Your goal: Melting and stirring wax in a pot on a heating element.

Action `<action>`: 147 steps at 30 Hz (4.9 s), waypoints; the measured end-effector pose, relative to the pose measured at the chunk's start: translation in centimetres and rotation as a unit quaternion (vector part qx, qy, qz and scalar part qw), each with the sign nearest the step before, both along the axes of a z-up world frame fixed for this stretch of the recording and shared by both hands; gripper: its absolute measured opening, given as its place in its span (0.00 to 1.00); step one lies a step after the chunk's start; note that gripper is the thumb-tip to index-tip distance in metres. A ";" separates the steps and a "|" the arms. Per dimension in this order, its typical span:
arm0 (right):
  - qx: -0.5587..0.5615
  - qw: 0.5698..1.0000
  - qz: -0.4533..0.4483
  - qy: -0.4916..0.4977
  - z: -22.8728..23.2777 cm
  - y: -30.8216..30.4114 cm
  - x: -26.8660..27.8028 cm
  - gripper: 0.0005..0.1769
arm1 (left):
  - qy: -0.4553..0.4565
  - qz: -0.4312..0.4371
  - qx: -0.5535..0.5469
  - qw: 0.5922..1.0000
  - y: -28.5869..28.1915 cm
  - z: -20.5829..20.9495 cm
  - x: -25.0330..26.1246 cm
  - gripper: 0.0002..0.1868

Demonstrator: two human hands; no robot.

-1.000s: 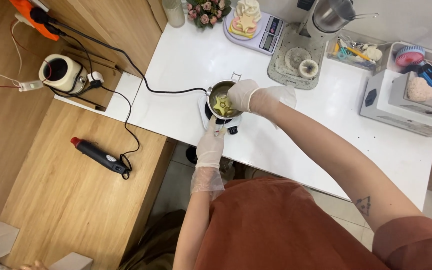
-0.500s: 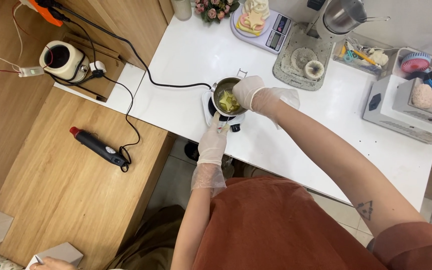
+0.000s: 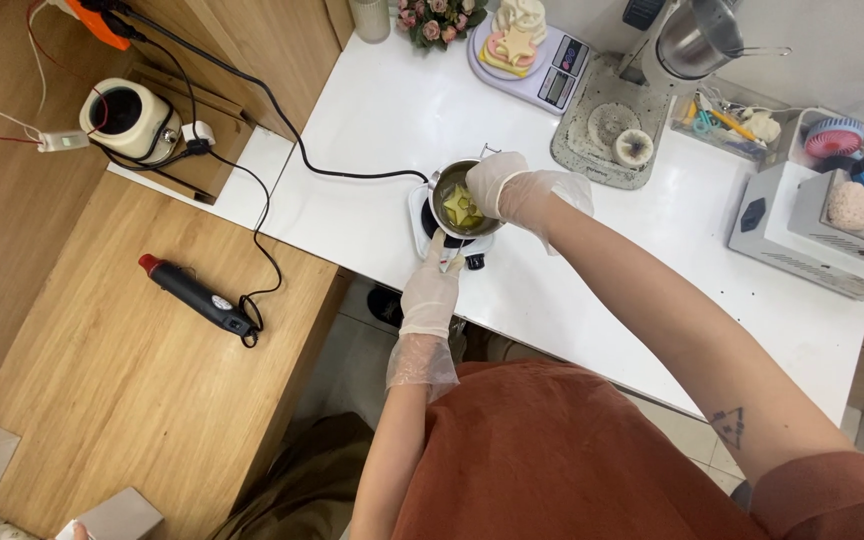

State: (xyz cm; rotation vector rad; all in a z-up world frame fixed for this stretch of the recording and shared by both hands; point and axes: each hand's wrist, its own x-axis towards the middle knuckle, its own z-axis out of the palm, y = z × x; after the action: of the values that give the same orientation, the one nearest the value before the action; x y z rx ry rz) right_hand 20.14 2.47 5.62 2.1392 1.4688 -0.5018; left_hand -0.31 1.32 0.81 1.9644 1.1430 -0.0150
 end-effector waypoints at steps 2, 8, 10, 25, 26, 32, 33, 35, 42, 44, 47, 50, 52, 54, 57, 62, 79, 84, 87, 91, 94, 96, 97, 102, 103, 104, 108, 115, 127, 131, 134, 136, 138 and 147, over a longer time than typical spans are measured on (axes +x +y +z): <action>0.000 1.000 -0.002 0.005 0.3 0.5 0.2 0.09 | 0.014 0.000 -0.009 1.000 0.3 0.3 0.3 0.34; -0.008 0.999 0.035 0.013 0.7 1.4 0.0 0.12 | -0.002 0.002 -0.003 1.000 0.0 -1.0 -0.1 0.33; -0.006 0.999 0.026 0.018 1.5 1.6 -0.2 0.13 | 0.000 0.000 0.001 1.000 0.0 -1.5 0.1 0.33; -0.009 0.999 0.036 0.027 1.0 3.0 0.1 0.14 | 0.040 -0.007 -0.032 0.999 0.1 -0.8 0.3 0.35; -0.011 0.999 0.035 0.029 0.2 3.1 0.3 0.14 | 0.042 -0.007 -0.034 0.999 0.1 -0.5 0.3 0.35; -0.052 0.997 0.057 -0.001 1.2 3.1 -0.8 0.13 | 0.061 -0.005 -0.069 0.996 0.2 1.4 0.3 0.35; -0.050 0.997 0.056 -0.012 0.9 3.0 -0.8 0.12 | 0.060 -0.003 -0.069 0.996 0.1 1.3 0.4 0.35; -0.049 0.997 0.055 -0.023 0.4 2.3 -0.9 0.10 | 0.060 -0.002 -0.070 0.996 0.0 1.0 0.3 0.35; 0.003 0.999 0.010 -0.036 -0.4 -1.4 -0.7 0.07 | 0.040 0.006 -0.031 0.999 -0.3 -0.2 0.4 0.34; 0.001 0.999 0.000 -0.036 -0.4 -1.9 -0.7 0.07 | 0.041 0.004 -0.025 0.999 -0.4 -0.5 0.1 0.34; 0.018 0.999 0.004 -0.039 0.9 -1.9 -0.5 0.10 | 0.035 0.000 -0.017 0.999 -0.6 -0.8 0.3 0.34; -0.010 1.000 -0.005 -0.022 1.4 -1.5 -0.7 0.14 | 0.030 -0.004 -0.006 1.000 -0.5 -1.2 0.3 0.34; -0.011 0.999 0.020 -0.037 0.3 -1.4 -0.5 0.09 | 0.028 -0.006 -0.002 1.000 -0.5 -1.4 0.4 0.34; -0.012 0.999 0.019 -0.033 0.2 -1.4 -0.5 0.09 | 0.033 -0.005 -0.005 0.999 -0.5 -1.2 0.3 0.34; -0.016 0.999 0.021 -0.030 -0.1 -1.4 -0.3 0.09 | 0.037 -0.004 -0.014 0.999 -0.4 -0.9 0.3 0.35; -0.005 0.998 0.035 -0.044 0.3 -1.4 -0.3 0.09 | 0.028 0.003 -0.026 0.999 -0.4 -1.1 0.3 0.35; -0.045 0.996 0.044 -0.071 -1.2 -1.4 -0.7 0.07 | 0.040 0.014 -0.034 0.999 -0.5 0.0 0.4 0.34; -0.016 0.999 0.017 -0.046 -0.1 -2.8 -1.1 0.09 | 0.017 0.027 -0.020 0.999 -0.8 -1.6 0.4 0.33; -0.004 1.000 0.003 -0.030 0.4 -3.5 -1.2 0.11 | 0.004 0.030 -0.010 0.999 -0.9 -1.0 0.4 0.33; 0.042 0.997 0.042 -0.050 -1.3 -4.6 -0.8 0.09 | 0.034 0.028 -0.032 0.999 -1.0 0.2 0.4 0.33; 0.046 0.998 0.036 -0.038 -0.9 -4.9 -0.8 0.08 | 0.044 0.027 -0.040 0.998 -0.9 0.4 0.5 0.33; 0.067 0.996 0.044 -0.035 -0.8 -5.3 -0.6 0.08 | 0.041 0.027 -0.037 0.998 -0.9 0.2 0.5 0.33; 0.087 0.994 0.051 -0.032 -0.8 -5.6 -0.5 0.09 | 0.038 0.026 -0.034 0.998 -0.9 0.1 0.5 0.33; 0.103 0.991 0.073 -0.040 -0.5 -6.2 -0.4 0.08 | 0.028 0.026 -0.029 0.999 -0.9 0.1 0.4 0.33; 0.123 0.988 0.086 -0.042 -0.4 -6.4 -0.4 0.07 | 0.032 0.025 -0.033 0.999 -0.9 0.6 0.4 0.33; 0.122 0.988 0.087 -0.042 -0.6 -6.5 -0.2 0.07 | 0.032 0.025 -0.033 0.999 -0.9 0.6 0.4 0.33; 0.118 0.986 0.104 -0.054 -0.6 -6.9 0.0 0.08 | 0.028 0.023 -0.026 0.999 -1.0 -1.1 0.5 0.34; 0.157 0.975 0.134 -0.087 1.1 -6.8 -0.9 0.15 | 0.049 0.019 -0.035 0.998 -0.9 0.0 0.6 0.33; 0.192 0.970 0.137 -0.064 1.3 -8.7 -0.9 0.15 | 0.044 0.020 -0.027 0.998 -0.9 0.5 0.4 0.33; 0.210 0.968 0.126 -0.056 1.6 -9.4 -0.7 0.15 | 0.040 0.018 -0.024 0.999 -1.1 -0.5 0.3 0.33; 0.251 0.959 0.124 -0.041 1.3 -9.4 -0.8 0.17 | 0.019 0.025 -0.005 1.000 -1.1 -1.3 0.4 0.33; 0.336 0.937 -0.024 0.096 0.3 -9.7 -1.0 0.13 | 0.028 0.027 -0.011 0.999 -1.1 -1.1 0.5 0.33; 0.315 0.931 -0.122 0.136 1.0 -9.2 -1.7 0.14 | 0.038 0.023 -0.021 0.999 -0.9 -0.3 0.6 0.33; 0.281 0.838 -0.398 0.246 -1.1 -9.4 -1.7 0.15 | 0.032 0.025 -0.015 0.999 -1.0 -1.3 0.6 0.33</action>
State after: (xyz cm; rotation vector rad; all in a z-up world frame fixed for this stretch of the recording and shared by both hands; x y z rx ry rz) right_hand 18.46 -6.90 4.50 3.2898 0.9231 -1.0813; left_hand 0.26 0.32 -0.51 1.9199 1.2262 -0.0694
